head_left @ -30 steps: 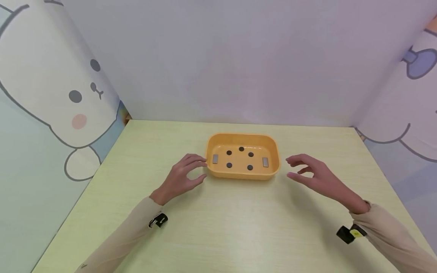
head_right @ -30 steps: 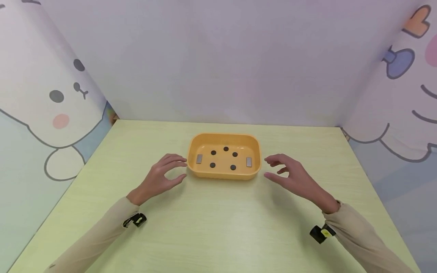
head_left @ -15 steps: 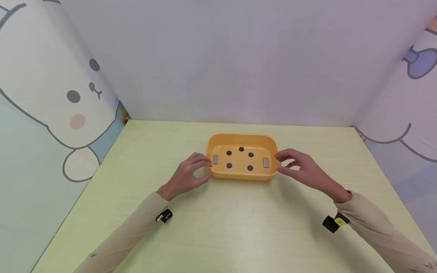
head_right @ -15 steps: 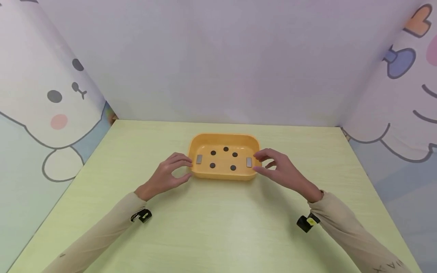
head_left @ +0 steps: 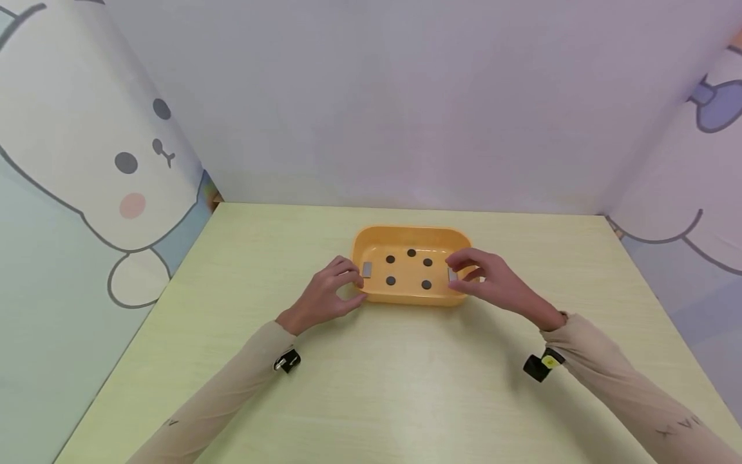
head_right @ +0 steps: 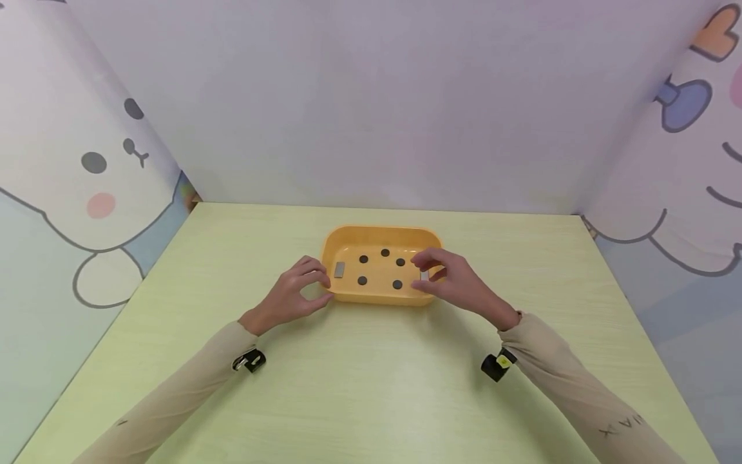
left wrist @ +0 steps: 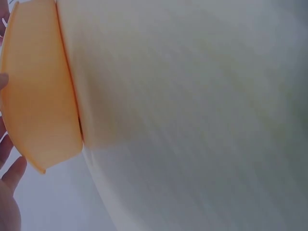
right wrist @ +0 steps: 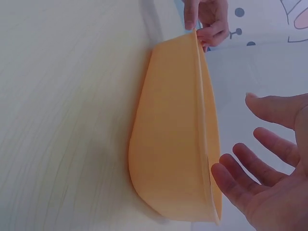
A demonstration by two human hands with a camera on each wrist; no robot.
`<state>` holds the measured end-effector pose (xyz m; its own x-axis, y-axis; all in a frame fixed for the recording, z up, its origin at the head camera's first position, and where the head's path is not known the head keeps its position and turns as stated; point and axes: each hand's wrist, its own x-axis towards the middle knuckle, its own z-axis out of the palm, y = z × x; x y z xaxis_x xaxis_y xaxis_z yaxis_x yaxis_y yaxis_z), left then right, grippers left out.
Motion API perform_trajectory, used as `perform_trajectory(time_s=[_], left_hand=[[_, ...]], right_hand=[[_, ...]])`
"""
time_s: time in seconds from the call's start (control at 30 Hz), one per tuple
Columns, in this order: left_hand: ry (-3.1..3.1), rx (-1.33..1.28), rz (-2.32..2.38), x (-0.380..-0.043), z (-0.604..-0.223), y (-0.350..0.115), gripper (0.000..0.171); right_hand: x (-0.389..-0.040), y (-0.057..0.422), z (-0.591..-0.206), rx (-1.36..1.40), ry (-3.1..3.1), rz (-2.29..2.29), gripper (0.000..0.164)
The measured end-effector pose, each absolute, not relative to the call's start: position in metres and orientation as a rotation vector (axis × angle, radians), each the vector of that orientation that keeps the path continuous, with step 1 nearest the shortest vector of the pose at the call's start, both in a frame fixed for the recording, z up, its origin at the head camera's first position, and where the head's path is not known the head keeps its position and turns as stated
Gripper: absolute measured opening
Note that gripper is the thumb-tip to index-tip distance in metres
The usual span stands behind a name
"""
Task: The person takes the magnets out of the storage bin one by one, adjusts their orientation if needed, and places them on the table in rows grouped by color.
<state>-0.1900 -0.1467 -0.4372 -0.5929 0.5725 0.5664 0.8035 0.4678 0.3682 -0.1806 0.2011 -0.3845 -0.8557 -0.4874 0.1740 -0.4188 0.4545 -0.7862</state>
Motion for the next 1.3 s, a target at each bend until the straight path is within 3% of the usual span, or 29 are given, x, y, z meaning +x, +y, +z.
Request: perform_trajectory(time_s=[0.37,0.7,1.3], left_hand=[[-2.343,-1.167,-0.854,-0.189,-0.436,-0.144,0.018],[-2.363,-1.164,-0.855,-0.190,-0.438,-0.144,0.019],[-2.376,-1.148,-0.881,-0.192,-0.439,-0.146,0.017]], right_hand=[[-0.201,0.193,-0.398,-0.698,2.464,-1.504,0.034],[-0.220,0.184,-0.403,-0.536,2.441,-1.415,0.029],[-0.241,0.159,-0.411,-0.522,2.535,-1.082,0.017]])
